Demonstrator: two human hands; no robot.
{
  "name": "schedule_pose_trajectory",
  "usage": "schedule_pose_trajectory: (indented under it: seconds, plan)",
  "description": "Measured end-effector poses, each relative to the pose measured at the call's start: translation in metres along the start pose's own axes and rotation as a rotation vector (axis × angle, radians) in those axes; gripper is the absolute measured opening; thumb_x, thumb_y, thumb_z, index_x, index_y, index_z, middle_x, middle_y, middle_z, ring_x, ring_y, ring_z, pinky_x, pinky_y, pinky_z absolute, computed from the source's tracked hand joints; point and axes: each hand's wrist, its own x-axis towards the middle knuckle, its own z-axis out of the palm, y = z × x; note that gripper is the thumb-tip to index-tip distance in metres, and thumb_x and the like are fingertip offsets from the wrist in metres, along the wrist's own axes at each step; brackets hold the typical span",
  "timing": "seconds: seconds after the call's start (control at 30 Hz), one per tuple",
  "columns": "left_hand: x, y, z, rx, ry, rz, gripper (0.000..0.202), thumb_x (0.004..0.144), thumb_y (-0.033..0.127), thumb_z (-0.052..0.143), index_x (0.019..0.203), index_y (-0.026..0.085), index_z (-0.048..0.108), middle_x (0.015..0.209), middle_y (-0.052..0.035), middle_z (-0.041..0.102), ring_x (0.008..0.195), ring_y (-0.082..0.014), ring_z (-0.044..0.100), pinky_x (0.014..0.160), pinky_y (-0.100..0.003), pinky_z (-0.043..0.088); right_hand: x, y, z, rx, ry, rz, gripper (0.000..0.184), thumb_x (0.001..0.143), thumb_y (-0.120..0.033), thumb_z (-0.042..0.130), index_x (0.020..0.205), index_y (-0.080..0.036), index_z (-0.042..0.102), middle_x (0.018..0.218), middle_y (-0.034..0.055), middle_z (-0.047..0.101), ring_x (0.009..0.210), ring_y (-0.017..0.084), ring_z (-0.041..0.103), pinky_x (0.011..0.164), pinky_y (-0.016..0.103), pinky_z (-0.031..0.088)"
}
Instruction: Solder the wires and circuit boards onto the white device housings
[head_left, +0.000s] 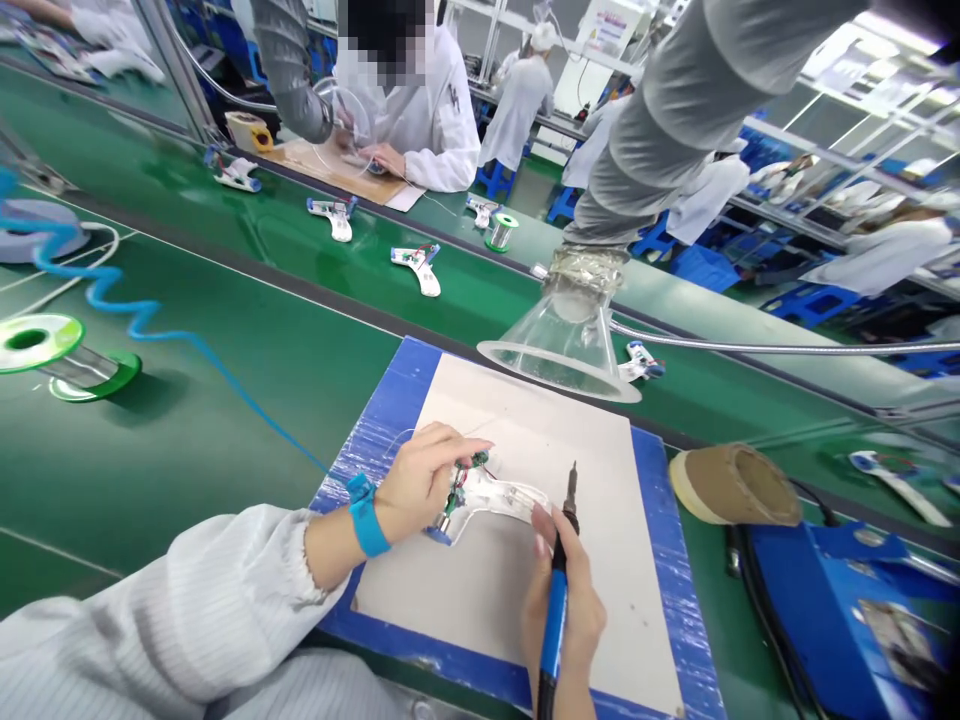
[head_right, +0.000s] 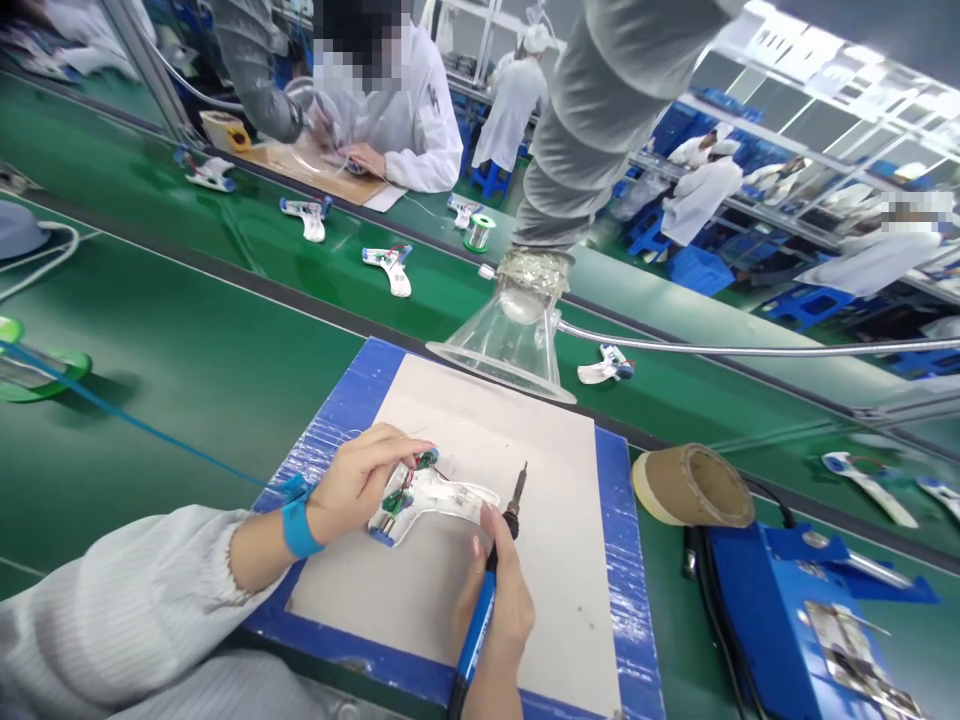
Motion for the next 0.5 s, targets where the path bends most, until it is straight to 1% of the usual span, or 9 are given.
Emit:
schedule_pose_trajectory:
  seconds: [0.07,0.13,0.17,0.23,0.3,0.33,0.37,0.43,0.5]
  plan:
    - [0.005,0.0,0.004,0.031,-0.039,-0.012,0.036,0.097,0.009,0.039,0.119,0.013,0.068,0.091,-0.008,0.071,0.088,-0.0173,0.064,0.083,-0.031,0.053,0.002,0.009,0.002,0.02,0.006,-0.008,0.061,0.096,-0.065,0.04,0.136,-0.021,0.056,0.117,0.0033,0.073,0.108,0.025,0.069,0.089,0.034,0.052]
    - [0.014,0.002,0.009,0.11,-0.148,-0.035,0.031,0.094,0.013,0.051,0.12,0.011,0.067,0.103,-0.0113,0.072,0.1,-0.0221,0.063,0.092,-0.038,0.052,0.004,0.014,0.004,0.036,0.007,-0.036,0.061,0.095,-0.066,0.041,0.133,-0.021,0.058,0.115,0.0029,0.073,0.107,0.025,0.069,0.088,0.033,0.051]
    - [0.02,0.004,0.012,0.167,-0.246,-0.039,0.029,0.092,0.015,0.057,0.118,0.01,0.068,0.108,-0.0125,0.072,0.105,-0.0251,0.062,0.096,-0.041,0.05,0.004,0.015,0.004,0.041,0.0,-0.042,0.061,0.095,-0.066,0.041,0.133,-0.022,0.058,0.117,0.003,0.073,0.109,0.025,0.068,0.089,0.033,0.051]
    - [0.034,0.006,0.015,0.3,-0.506,-0.052,0.02,0.088,0.017,0.065,0.105,0.011,0.073,0.108,-0.0135,0.072,0.11,-0.0297,0.062,0.101,-0.047,0.046,0.004,0.011,0.003,0.027,-0.022,-0.01,0.059,0.095,-0.065,0.039,0.133,-0.023,0.059,0.123,0.003,0.07,0.113,0.026,0.066,0.092,0.035,0.049]
    - [0.046,0.007,0.017,0.397,-0.719,-0.092,0.012,0.088,0.016,0.065,0.089,0.012,0.076,0.097,-0.0128,0.074,0.104,-0.0298,0.065,0.099,-0.047,0.046,0.002,0.004,0.002,0.002,-0.044,0.032,0.059,0.096,-0.065,0.037,0.131,-0.025,0.06,0.126,0.0031,0.069,0.113,0.027,0.065,0.093,0.037,0.048]
    - [0.051,0.007,0.018,0.423,-0.772,-0.116,0.013,0.088,0.014,0.065,0.083,0.012,0.077,0.092,-0.0123,0.074,0.099,-0.0289,0.067,0.096,-0.045,0.046,0.001,0.001,0.001,-0.008,-0.052,0.045,0.059,0.096,-0.066,0.037,0.13,-0.025,0.061,0.126,0.0031,0.069,0.112,0.028,0.066,0.093,0.037,0.048]
    - [0.055,0.007,0.018,0.436,-0.791,-0.137,0.015,0.088,0.013,0.064,0.08,0.013,0.077,0.088,-0.0119,0.074,0.096,-0.0279,0.068,0.095,-0.044,0.047,0.0,-0.002,0.001,-0.011,-0.056,0.056,0.058,0.095,-0.065,0.037,0.13,-0.025,0.061,0.126,0.0032,0.069,0.111,0.028,0.066,0.092,0.038,0.049]
    - [0.059,0.008,0.015,0.434,-0.77,-0.164,0.017,0.087,0.012,0.063,0.08,0.014,0.078,0.087,-0.0112,0.075,0.095,-0.0266,0.069,0.093,-0.041,0.047,-0.001,-0.003,0.004,0.011,-0.046,0.045,0.057,0.096,-0.064,0.037,0.13,-0.024,0.061,0.125,0.0042,0.069,0.11,0.027,0.066,0.093,0.037,0.05]
    - [0.061,0.009,0.011,0.432,-0.735,-0.191,0.016,0.087,0.014,0.064,0.084,0.015,0.079,0.088,-0.0106,0.076,0.095,-0.0259,0.069,0.092,-0.039,0.047,-0.002,-0.001,0.011,0.057,-0.012,-0.03,0.057,0.096,-0.061,0.04,0.131,-0.021,0.06,0.122,0.007,0.069,0.108,0.027,0.066,0.093,0.036,0.051]
